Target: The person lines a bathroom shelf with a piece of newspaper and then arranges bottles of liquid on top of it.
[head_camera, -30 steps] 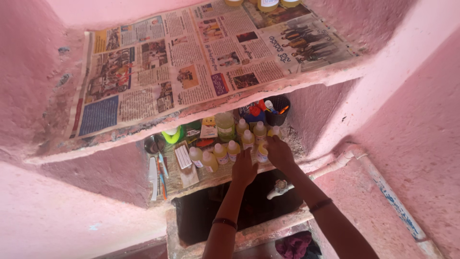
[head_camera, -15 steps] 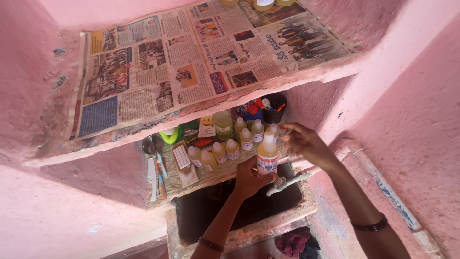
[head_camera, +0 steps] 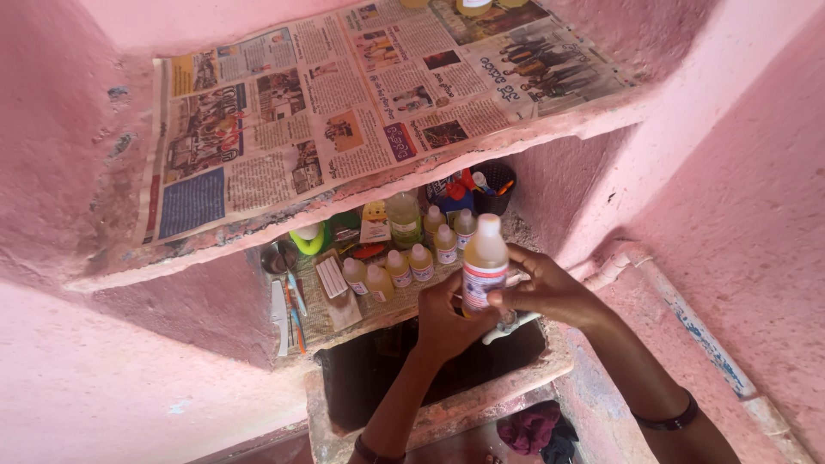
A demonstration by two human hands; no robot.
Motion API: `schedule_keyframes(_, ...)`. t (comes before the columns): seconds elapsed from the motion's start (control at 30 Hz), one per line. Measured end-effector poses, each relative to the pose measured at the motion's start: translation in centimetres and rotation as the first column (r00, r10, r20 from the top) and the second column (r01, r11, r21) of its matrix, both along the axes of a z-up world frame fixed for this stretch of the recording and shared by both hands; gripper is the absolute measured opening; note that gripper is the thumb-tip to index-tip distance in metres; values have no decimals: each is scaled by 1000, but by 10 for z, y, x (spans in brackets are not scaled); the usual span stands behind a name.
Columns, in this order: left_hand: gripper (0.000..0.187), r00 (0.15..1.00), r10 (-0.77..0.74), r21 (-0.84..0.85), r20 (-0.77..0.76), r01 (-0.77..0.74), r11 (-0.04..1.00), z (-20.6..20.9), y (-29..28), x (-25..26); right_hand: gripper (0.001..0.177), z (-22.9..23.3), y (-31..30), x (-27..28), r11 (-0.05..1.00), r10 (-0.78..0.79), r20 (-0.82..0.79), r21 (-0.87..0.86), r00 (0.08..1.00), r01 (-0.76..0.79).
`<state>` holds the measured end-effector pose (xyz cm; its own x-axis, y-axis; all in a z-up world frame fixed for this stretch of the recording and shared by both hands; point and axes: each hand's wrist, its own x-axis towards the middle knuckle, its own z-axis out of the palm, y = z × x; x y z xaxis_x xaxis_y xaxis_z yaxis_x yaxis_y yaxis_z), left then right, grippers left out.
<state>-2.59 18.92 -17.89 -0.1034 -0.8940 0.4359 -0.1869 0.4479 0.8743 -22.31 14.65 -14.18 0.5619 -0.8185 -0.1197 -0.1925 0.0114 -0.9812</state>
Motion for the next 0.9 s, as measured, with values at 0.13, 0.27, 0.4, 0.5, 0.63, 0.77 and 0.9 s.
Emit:
schedule_keyframes(0.13,59,957,-33,51,287,20,999,59,20,11,69,2,7,-4,972,-106,-5,-213,994,102)
schedule_keyframes(0.27,69,901,19,-186,434,69,980,125,19,42,58,11,5,-30,921,-108,210,-348,972,177)
schedule_keyframes(0.4,45,751,345,-358,563,-154,921,175,-31,71,38,37,-11,-67,920,-103,398,-311,912,240)
schedule_keyframes(0.5,41,679,630,-689,376,-250,680,198,-97,89,27,76,-21,-73,894,-112,475,-336,873,297)
schedule_keyframes(0.63,43,536,782,-824,319,-251,508,188,-146,92,27,148,-37,-47,674,-118,389,-644,914,362)
schedule_keyframes(0.77,44,461,781,-773,420,-269,574,179,-161,92,39,199,-75,-6,541,-343,237,-741,909,397)
schedule_keyframes(0.9,36,517,699,-680,494,-271,681,177,-160,92,42,219,-136,29,375,-425,102,-884,899,278)
